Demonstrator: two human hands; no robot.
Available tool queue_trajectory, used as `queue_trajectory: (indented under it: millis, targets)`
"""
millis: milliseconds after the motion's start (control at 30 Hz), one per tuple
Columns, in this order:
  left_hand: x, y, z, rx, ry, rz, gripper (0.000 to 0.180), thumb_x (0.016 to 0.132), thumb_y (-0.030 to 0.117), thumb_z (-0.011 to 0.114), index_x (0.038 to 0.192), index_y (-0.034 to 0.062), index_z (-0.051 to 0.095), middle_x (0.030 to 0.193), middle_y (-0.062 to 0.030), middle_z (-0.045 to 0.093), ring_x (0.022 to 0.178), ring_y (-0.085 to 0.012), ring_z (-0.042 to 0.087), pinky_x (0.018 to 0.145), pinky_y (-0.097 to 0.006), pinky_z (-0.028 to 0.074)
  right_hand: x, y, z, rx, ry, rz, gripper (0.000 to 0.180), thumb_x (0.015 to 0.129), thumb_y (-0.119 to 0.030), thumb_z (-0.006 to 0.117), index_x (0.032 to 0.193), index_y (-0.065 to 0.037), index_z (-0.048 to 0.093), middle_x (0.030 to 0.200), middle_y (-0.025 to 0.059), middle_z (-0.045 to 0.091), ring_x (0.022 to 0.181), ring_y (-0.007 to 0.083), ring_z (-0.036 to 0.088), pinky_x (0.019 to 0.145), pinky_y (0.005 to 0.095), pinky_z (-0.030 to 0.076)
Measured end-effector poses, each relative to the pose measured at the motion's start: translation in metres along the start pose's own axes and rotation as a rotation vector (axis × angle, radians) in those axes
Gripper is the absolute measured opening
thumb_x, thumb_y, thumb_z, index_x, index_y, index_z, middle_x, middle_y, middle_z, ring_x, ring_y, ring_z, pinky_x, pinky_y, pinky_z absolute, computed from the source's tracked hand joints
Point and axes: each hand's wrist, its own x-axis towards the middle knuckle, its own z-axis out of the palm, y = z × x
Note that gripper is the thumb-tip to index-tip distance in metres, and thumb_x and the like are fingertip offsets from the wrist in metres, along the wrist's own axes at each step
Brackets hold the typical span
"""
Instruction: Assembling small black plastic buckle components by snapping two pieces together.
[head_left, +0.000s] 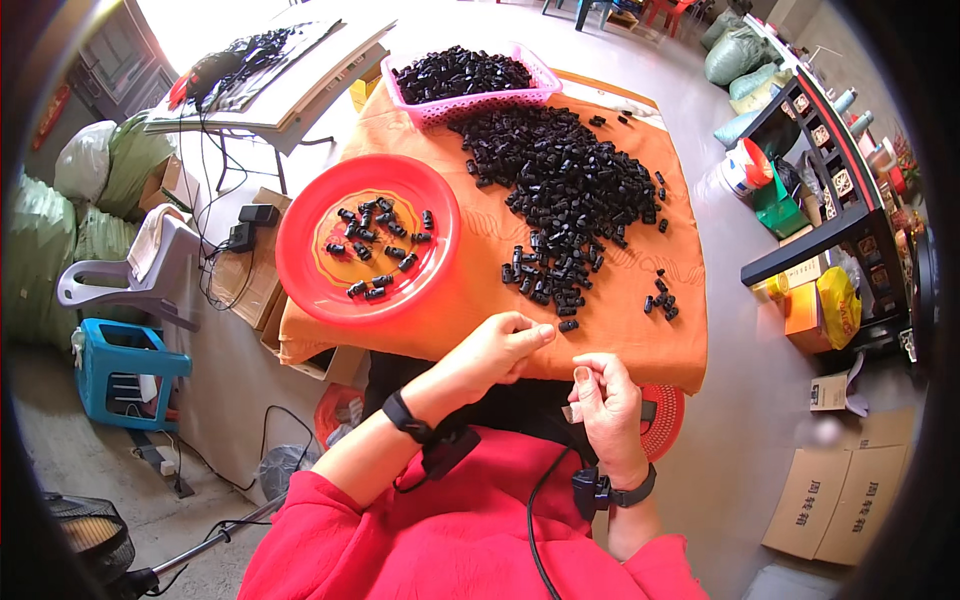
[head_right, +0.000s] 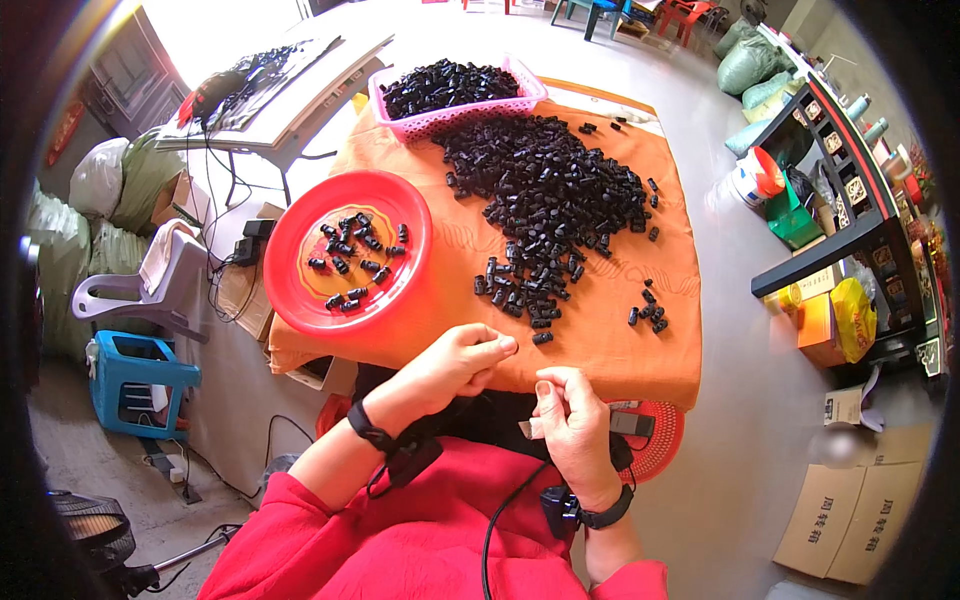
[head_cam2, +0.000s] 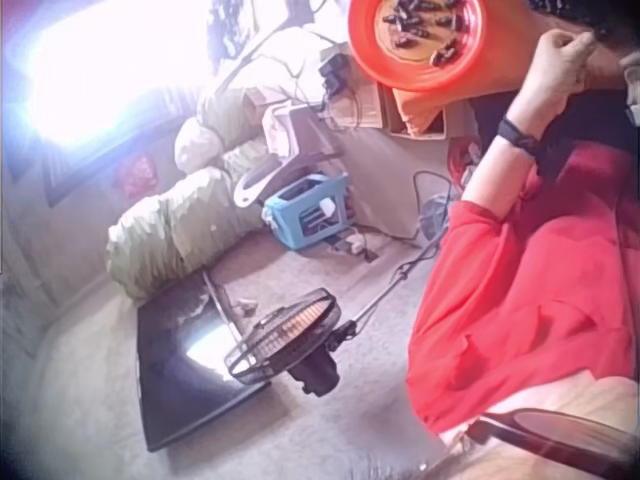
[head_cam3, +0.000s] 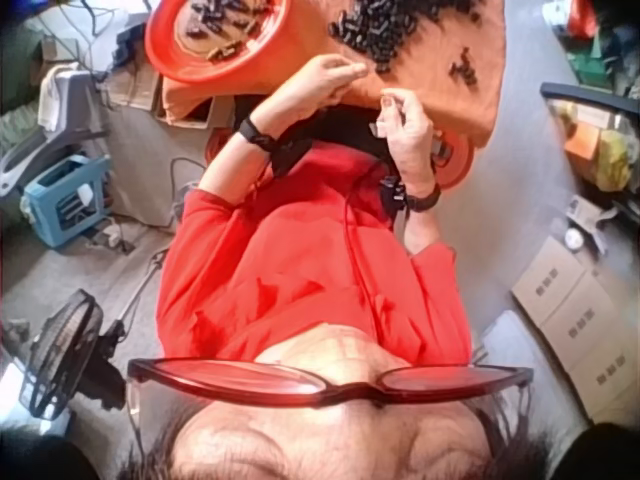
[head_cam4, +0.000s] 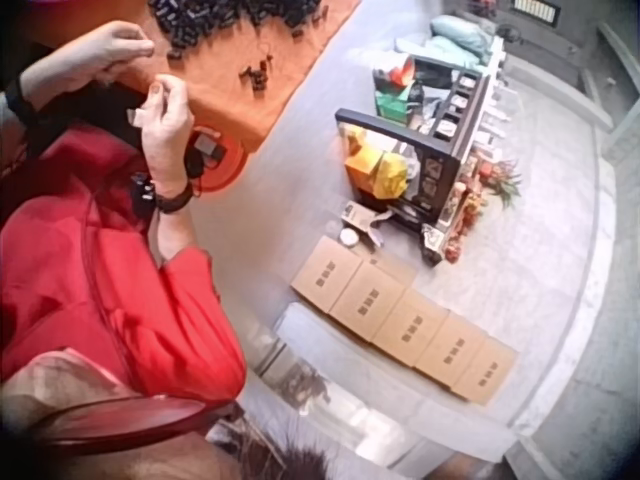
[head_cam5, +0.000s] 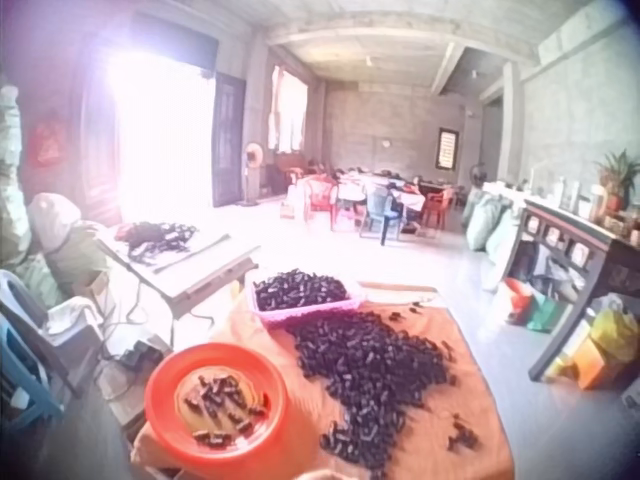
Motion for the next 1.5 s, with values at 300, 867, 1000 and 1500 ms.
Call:
queue_trajectory:
  millis: [300, 867, 1000, 1500]
  targets:
    - [-0.028, -0.010, -0.010, -0.995, -0.589, -0.160, 0.021, 0.099, 0.019, 0.061, 0.111, 0.0016, 0.059, 0.100, -0.0092, 0.064, 0.062, -0.0060, 0.050, 0.046, -0.016, 0.035, -0.006, -0.009, -0.001, -0.115, -0.050, -0.200, 0.034, 0.092, -0.003, 0.068, 0.125, -0.004, 0.058, 0.077, 0.0010, 0.061, 0.060, 0.0041, 0.058, 0.053, 0.0211, 0.048]
    - [-0.048, -0.015, 0.003, -0.893, -0.351, -0.143, 0.036, 0.085, 0.003, 0.075, 0.117, 0.0073, 0.057, 0.090, 0.0009, 0.056, 0.065, -0.0054, 0.053, 0.049, -0.016, 0.036, -0.011, -0.023, -0.001, -0.126, -0.149, -0.212, 0.031, 0.092, 0.001, 0.065, 0.122, -0.004, 0.060, 0.077, 0.0034, 0.061, 0.057, 0.0083, 0.061, 0.051, 0.0237, 0.051]
    - [-0.046, -0.019, 0.003, -0.922, -0.390, -0.194, 0.040, 0.084, 0.004, 0.077, 0.118, 0.0048, 0.056, 0.089, 0.0010, 0.055, 0.065, -0.0048, 0.051, 0.051, -0.017, 0.036, -0.011, -0.028, -0.003, -0.191, -0.216, -0.196, 0.042, 0.087, 0.003, 0.068, 0.127, -0.006, 0.060, 0.076, 0.0043, 0.061, 0.058, 0.0112, 0.061, 0.053, 0.0271, 0.051]
    - [-0.045, -0.033, 0.013, -0.949, -0.496, -0.145, 0.020, 0.099, 0.021, 0.062, 0.110, 0.0044, 0.059, 0.094, -0.0019, 0.062, 0.070, -0.0057, 0.051, 0.063, -0.019, 0.043, -0.009, -0.021, -0.001, -0.288, -0.233, -0.319, 0.051, 0.079, 0.005, 0.072, 0.127, -0.005, 0.059, 0.085, 0.0106, 0.069, 0.065, 0.0190, 0.068, 0.059, 0.0314, 0.054]
